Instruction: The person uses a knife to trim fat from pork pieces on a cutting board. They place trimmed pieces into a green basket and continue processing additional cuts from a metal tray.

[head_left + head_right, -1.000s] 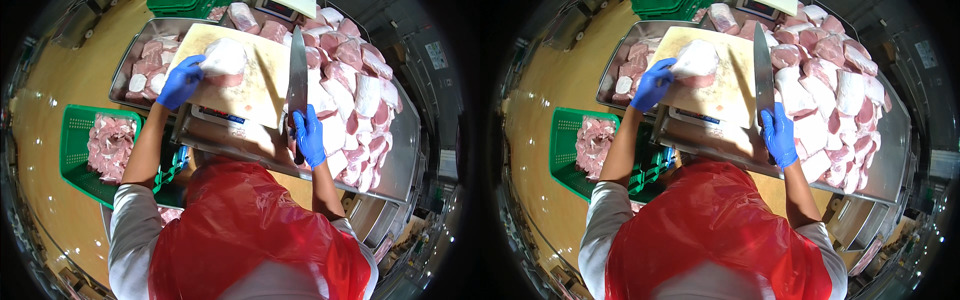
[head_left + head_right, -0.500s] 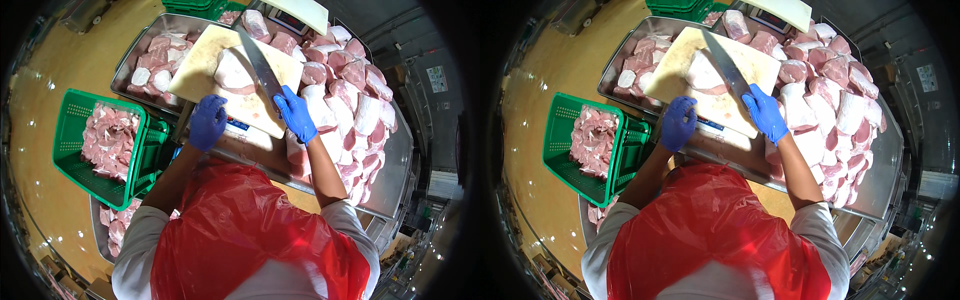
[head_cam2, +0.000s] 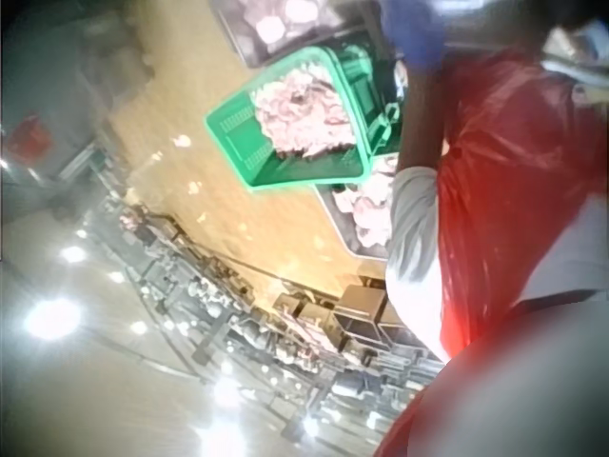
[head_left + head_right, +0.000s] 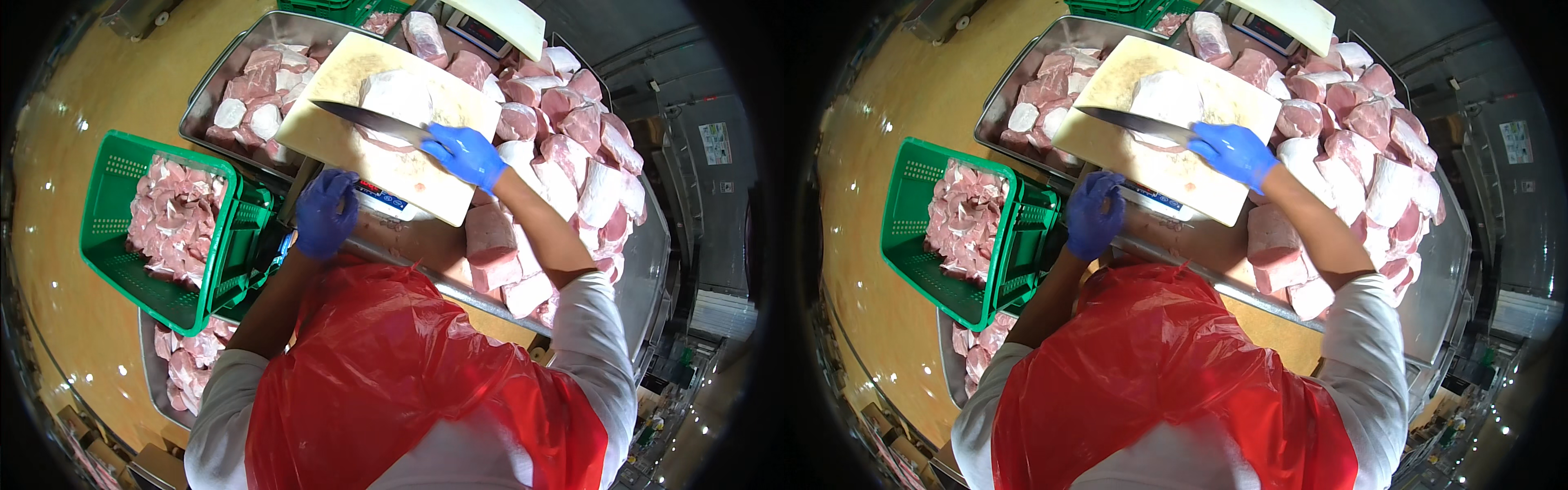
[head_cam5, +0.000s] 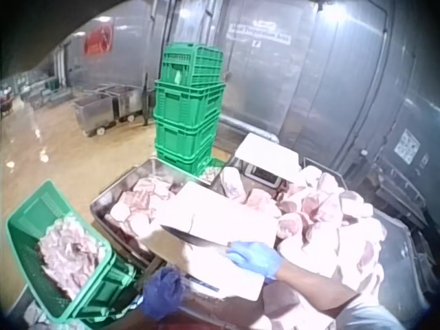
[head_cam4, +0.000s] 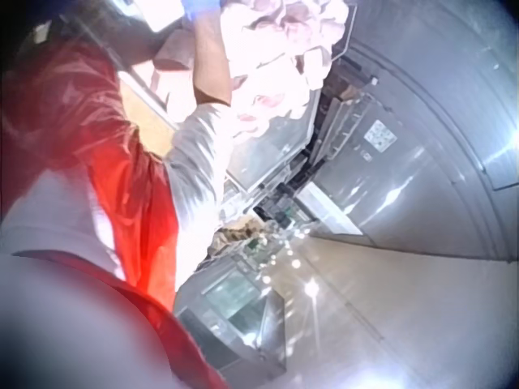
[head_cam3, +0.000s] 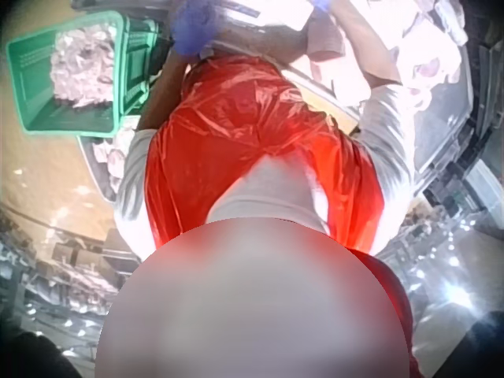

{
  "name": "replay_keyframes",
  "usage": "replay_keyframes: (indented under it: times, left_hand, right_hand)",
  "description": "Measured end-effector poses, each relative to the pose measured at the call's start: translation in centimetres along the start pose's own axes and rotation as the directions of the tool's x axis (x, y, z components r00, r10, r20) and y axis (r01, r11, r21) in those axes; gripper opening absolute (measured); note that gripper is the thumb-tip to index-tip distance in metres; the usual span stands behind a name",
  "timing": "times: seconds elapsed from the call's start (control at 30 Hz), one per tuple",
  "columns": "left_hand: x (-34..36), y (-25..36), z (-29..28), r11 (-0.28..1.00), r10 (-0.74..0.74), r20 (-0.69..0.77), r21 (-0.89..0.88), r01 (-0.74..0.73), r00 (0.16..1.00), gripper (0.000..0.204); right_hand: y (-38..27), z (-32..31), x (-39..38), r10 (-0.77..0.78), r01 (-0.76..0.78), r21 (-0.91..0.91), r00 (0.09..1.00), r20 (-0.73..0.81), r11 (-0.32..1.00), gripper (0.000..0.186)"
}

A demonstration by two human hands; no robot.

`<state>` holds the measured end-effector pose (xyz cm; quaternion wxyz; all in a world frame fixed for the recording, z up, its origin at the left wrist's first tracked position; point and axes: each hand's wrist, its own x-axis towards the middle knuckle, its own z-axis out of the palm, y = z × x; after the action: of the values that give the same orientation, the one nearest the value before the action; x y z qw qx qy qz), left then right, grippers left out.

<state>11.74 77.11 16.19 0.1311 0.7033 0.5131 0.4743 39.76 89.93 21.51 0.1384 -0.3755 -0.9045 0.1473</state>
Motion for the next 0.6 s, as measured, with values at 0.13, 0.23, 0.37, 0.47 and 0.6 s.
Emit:
replay_keyframes:
  times: [0.13, 0.23, 0.37, 0.47, 0.6]
  left_hand:
    - [-0.5, -0.9, -1.7, 0.999, -0.024, -0.19, 0.022, 0.029, 0.982, 0.024]
    - [0.0, -0.9, -1.9, 0.992, -0.111, -0.211, 0.037, 0.121, 0.971, 0.023]
    - [2.6, 1.6, 1.8, 0.979, -0.205, -0.127, -0.006, 0.206, 0.971, 0.036]
    - [5.7, 4.0, 5.7, 0.992, -0.119, -0.279, 0.011, 0.127, 0.953, 0.039]
    - [6.5, -0.4, 8.2, 0.983, 0.09, -0.363, 0.18, -0.025, 0.927, 0.028]
  right_hand:
    - [3.7, -5.4, -7.6, 0.083, -0.047, -0.174, 0.975, 0.206, 0.984, 0.026]
    - [4.6, -8.9, -11.0, 0.147, -0.011, -0.396, 0.938, 0.315, 0.918, 0.023]
    - [1.8, -7.6, -10.3, 0.091, -0.106, -0.152, 0.991, -0.101, 0.983, 0.019]
    - [-2.4, -4.3, -6.4, 0.234, -0.231, 0.046, 0.927, -0.294, 0.972, 0.018]
    - [-6.0, -0.3, -1.1, 0.235, -0.193, 0.141, 0.887, -0.398, 0.971, 0.018]
